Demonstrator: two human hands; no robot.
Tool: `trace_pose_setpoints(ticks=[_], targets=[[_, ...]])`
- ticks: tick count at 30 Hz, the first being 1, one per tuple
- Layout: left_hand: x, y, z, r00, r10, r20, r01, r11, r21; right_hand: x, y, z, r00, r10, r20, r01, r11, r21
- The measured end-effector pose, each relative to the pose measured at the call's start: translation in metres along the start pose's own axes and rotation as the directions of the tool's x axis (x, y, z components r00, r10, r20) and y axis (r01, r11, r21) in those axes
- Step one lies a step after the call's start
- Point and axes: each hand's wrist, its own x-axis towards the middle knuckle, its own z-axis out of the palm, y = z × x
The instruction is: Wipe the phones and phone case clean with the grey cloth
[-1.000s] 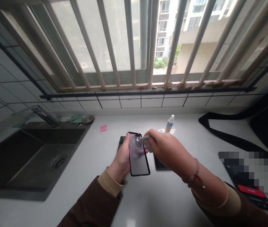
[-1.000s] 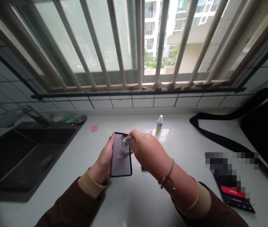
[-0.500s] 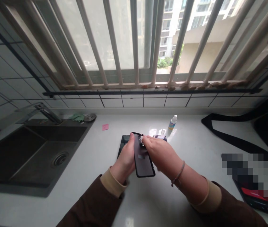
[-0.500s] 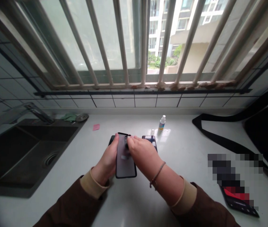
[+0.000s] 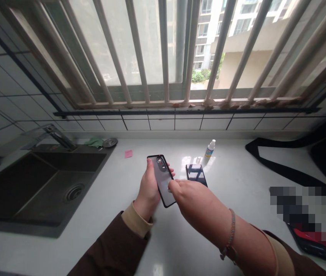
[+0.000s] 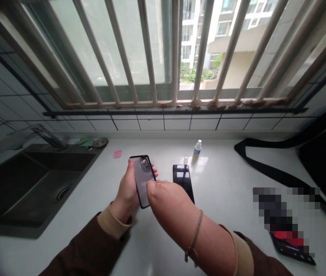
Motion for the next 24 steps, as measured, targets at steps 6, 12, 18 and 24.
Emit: trace_pose_setpoints(ticks=[6,12,18,24], targets=[[-0.002,0.003,0.001,0.979,0.197,-0.053,-0.198,0.980,-0.007,-0.008,-0.005,0.004,0.999,0.037,0.005,-0.037,0.999,0.016],[-0.005,0.000,0.006,0.985,0.168,-0.039,-0.168,0.986,0.003,-0.007,0.000,0.005,0.996,0.060,-0.063,-0.047,0.981,0.190],[-0.004,0.000,0.006,0.992,0.128,-0.021,-0.129,0.991,-0.040,-0.004,0.003,-0.004,0.991,0.112,-0.075,-0.048,0.812,0.582],[-0.005,0.013,0.004,0.958,-0.217,0.186,0.222,0.975,-0.008,0.003,0.022,-0.008,0.884,0.340,-0.320,-0.013,0.703,0.711]])
